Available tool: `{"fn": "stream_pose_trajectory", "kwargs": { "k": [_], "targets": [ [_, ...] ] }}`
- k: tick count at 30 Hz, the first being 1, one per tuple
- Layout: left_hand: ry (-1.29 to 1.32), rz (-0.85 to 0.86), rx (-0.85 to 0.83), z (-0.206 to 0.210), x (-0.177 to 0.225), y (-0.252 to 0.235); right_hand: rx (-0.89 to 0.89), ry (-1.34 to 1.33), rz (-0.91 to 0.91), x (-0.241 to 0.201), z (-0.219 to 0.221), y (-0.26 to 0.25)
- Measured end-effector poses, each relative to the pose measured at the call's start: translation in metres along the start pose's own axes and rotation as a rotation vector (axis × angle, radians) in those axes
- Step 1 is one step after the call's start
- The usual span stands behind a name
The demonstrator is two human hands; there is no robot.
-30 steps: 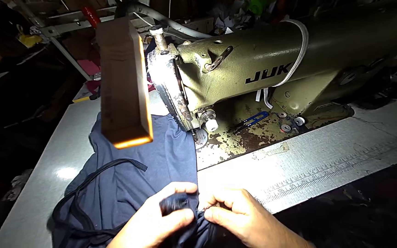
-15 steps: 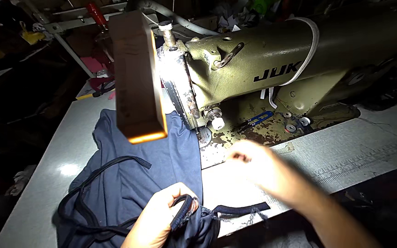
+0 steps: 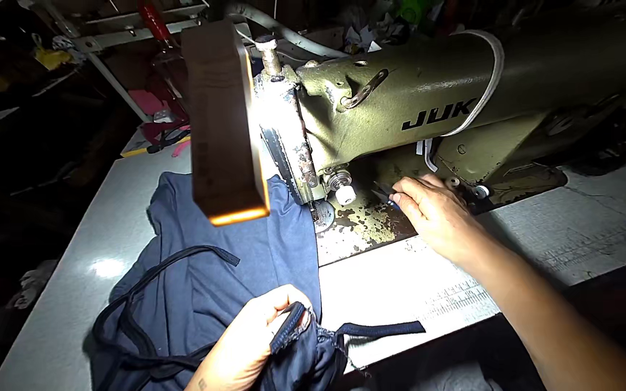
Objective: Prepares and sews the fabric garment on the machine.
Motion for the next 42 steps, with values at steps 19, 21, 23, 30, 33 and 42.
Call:
{"fn": "stream_pose_trajectory", "kwargs": {
  "k": [19, 21, 23, 30, 33, 42],
  "targets": [
    [0.056, 0.174, -0.226, 0.002, 0.0, 0.005, -1.039, -0.85, 0.024, -0.09, 0.03, 0.068],
    [0.062, 0.175, -0.226, 0.003, 0.0, 0.006, -1.05, -0.841, 0.021, -0.09, 0.031, 0.07],
    [0.045, 0.174, -0.223, 0.003, 0.001, 0.006, -1.053, -0.834, 0.015, -0.091, 0.031, 0.069],
    [0.044, 0.158, -0.209, 0.006, 0.001, 0.007, -1.048, -0.83, 0.057, -0.093, 0.036, 0.071],
    [0.026, 0.18, -0.207, 0.004, 0.001, 0.007, -1.005, -0.877, 0.085, -0.092, 0.037, 0.073],
    [0.003, 0.196, -0.156, 0.006, 0.002, 0.007, -0.931, -0.766, 0.083, -0.09, 0.037, 0.077]
  ]
}}
Point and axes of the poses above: each hand's wrist, its own y-axis away from the middle knuckle, its own z-axis out of the palm, x = y × z, the point moved 5 cm from there along -y, towards the middle knuckle, and after that the axes turned 3 degrees about x, right-handed, at the moved point
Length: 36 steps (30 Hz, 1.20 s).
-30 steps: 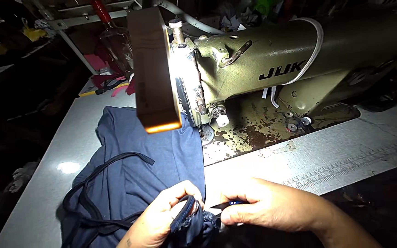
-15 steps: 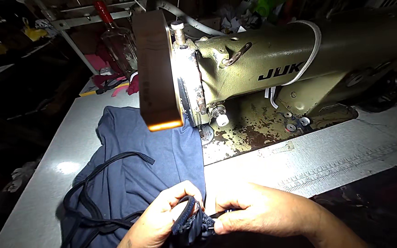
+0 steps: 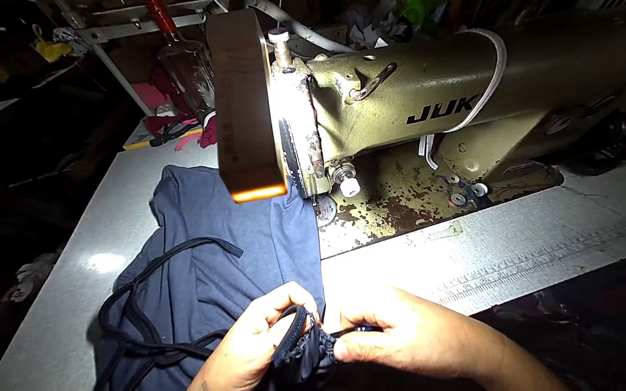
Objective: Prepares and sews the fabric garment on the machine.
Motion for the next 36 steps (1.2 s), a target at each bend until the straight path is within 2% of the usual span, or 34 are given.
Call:
{"fn": "stream_pose_trajectory", "kwargs": {
  "k": [5, 15, 22, 28, 36],
  "targets": [
    [0.013, 0.009, -0.005, 0.001, 0.0, 0.001, 0.006, -0.074, -0.01, -0.001, 0.003, -0.003],
    [-0.022, 0.028, 0.05, 0.002, 0.001, 0.002, 0.062, -0.056, 0.024, 0.002, 0.004, 0.0],
    [-0.083, 0.009, 0.277, 0.002, 0.011, 0.017, 0.172, -0.11, -0.044, 0.004, 0.009, -0.001],
    [0.06, -0.085, 0.518, 0.017, 0.02, 0.036, 0.229, -0.091, -0.081, 0.001, 0.015, 0.005],
    [0.21, -0.062, 0.587, 0.026, 0.017, 0.046, 0.229, -0.144, -0.096, 0.004, 0.024, 0.007]
  ]
}}
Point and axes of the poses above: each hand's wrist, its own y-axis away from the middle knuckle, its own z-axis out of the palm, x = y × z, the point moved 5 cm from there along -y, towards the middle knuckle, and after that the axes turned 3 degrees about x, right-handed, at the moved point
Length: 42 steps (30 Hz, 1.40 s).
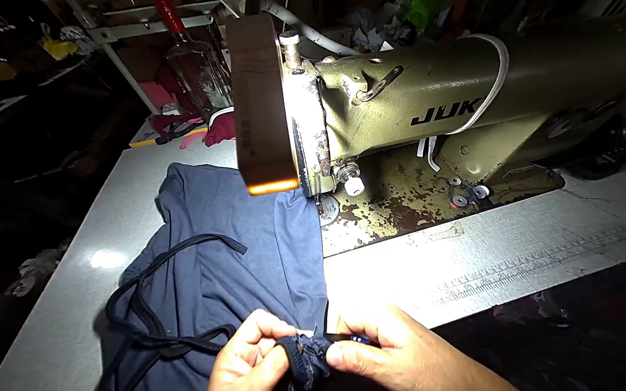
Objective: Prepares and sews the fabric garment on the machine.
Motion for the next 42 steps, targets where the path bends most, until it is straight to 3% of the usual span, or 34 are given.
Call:
{"fn": "stream_pose_trajectory", "kwargs": {
  "k": [6, 12, 17, 24, 32, 42],
  "targets": [
    [0.031, 0.013, -0.005, 0.0014, -0.0036, 0.0001, 0.016, 0.0, 0.029, -0.0044, 0.0024, 0.0015],
    [-0.028, 0.088, -0.11, -0.0003, -0.0053, -0.0024, 0.061, -0.02, -0.074, -0.0035, 0.0025, -0.0005],
    [-0.045, 0.091, -0.146, -0.0022, -0.0033, -0.0048, 0.048, -0.108, -0.026, -0.0003, 0.0021, 0.0003],
    [-0.067, 0.074, -0.141, -0.0001, -0.003, -0.0045, 0.06, 0.065, 0.013, -0.0011, -0.0022, 0.004],
    [-0.127, 0.109, -0.16, 0.0003, -0.0007, -0.0024, 0.09, 0.006, -0.049, -0.0006, 0.0001, 0.002],
    [-0.112, 0.093, -0.157, 0.002, -0.0017, -0.0031, 0.041, 0.053, 0.044, 0.0019, -0.0053, 0.0063]
  ]
}}
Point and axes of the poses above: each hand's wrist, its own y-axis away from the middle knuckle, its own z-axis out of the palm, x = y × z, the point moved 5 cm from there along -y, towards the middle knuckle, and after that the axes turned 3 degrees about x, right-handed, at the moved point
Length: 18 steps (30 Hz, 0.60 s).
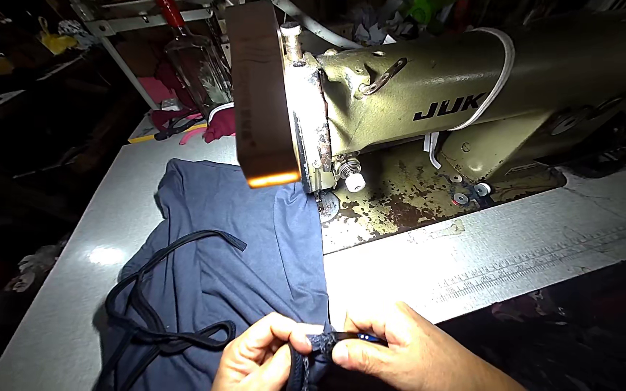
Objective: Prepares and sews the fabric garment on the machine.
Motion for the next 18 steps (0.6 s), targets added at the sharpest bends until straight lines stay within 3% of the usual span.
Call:
{"fn": "stream_pose_trajectory", "kwargs": {
  "k": [7, 18],
  "targets": [
    [-0.023, 0.016, -0.034, 0.003, 0.004, 0.001, -0.007, -0.036, -0.06, -0.005, 0.004, -0.005],
    [0.001, 0.003, 0.016, -0.002, 0.001, 0.0, 0.156, -0.219, 0.006, 0.005, -0.007, 0.0]
  ]
}}
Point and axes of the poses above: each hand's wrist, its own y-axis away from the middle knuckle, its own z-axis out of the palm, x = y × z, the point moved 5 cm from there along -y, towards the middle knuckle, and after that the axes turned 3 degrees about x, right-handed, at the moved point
